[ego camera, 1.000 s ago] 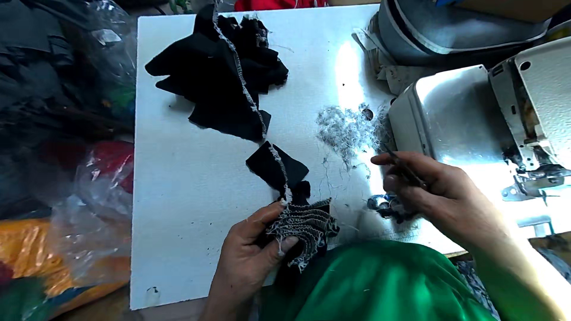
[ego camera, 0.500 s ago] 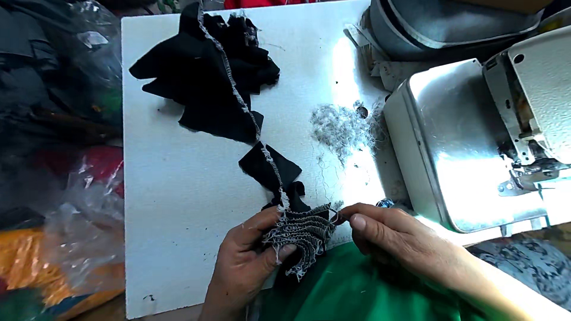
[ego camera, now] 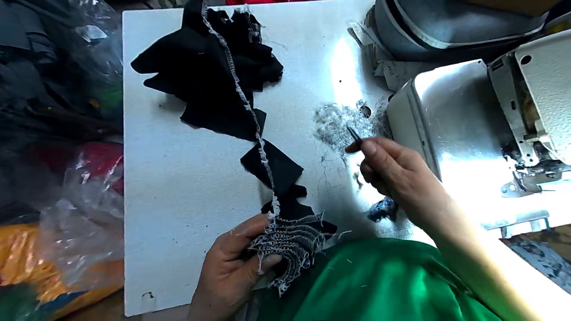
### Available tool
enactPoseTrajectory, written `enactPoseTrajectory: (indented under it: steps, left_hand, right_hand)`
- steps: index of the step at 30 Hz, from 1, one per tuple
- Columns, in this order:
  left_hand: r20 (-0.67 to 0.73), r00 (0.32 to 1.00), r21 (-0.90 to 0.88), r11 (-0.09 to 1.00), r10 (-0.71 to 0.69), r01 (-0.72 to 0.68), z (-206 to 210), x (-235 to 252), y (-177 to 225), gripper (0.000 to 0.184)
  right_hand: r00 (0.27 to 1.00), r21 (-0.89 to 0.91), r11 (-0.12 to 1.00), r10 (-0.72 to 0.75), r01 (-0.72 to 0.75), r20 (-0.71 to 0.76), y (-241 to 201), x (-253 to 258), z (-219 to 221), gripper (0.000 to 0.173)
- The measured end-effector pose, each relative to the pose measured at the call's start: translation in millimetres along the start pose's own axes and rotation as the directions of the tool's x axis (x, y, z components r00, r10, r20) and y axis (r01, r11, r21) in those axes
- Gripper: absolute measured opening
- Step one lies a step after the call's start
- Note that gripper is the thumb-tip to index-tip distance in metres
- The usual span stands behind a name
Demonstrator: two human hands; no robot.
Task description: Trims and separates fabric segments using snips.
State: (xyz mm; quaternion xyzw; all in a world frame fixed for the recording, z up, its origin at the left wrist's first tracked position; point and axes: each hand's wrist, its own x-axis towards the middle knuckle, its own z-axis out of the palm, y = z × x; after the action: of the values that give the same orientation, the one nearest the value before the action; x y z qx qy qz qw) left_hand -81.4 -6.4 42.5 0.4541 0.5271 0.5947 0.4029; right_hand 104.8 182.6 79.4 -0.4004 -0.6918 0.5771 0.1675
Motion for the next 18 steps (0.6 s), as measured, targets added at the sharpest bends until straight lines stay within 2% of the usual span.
enactPoseTrajectory:
  steps: [2, 4, 8, 13, 16, 18]
  left_hand:
    - [0.028, 1.000, 0.043, 0.999, -0.004, 0.003, -7.6, -4.3, 5.4, 0.029]
    - [0.072, 0.997, 0.105, 0.994, -0.001, -0.006, -15.0, -7.6, 9.4, 0.028]
    - [0.124, 0.992, 0.261, 0.964, 0.024, -0.056, -17.4, -13.2, 2.4, 0.026]
    - [0.066, 0.997, 0.289, 0.955, 0.049, -0.066, -0.2, -18.2, -12.2, 0.024]
    - [0.034, 0.997, 0.310, 0.948, 0.067, -0.074, 7.4, -19.7, -15.1, 0.026]
    - [0.049, 0.996, 0.295, 0.951, 0.079, -0.090, 9.5, -20.2, -16.2, 0.024]
  right_hand:
    - [0.996, -0.187, 0.981, -0.063, 0.050, -0.068, -3.2, 12.9, -0.5, 0.034]
    - [0.993, -0.324, 0.943, -0.096, 0.071, -0.063, -9.7, 18.9, -3.1, 0.042]
    - [0.998, -0.335, 0.942, 0.005, 0.015, 0.059, -19.5, 21.4, -10.7, 0.059]
    - [0.992, -0.548, 0.827, -0.110, 0.129, 0.066, -22.7, 18.8, -19.6, 0.043]
    - [0.974, -0.459, 0.860, -0.179, 0.224, 0.140, -25.3, 5.2, -22.2, 0.040]
    - [0.918, -0.304, 0.905, -0.186, 0.299, 0.349, -21.0, -3.4, -21.4, 0.052]
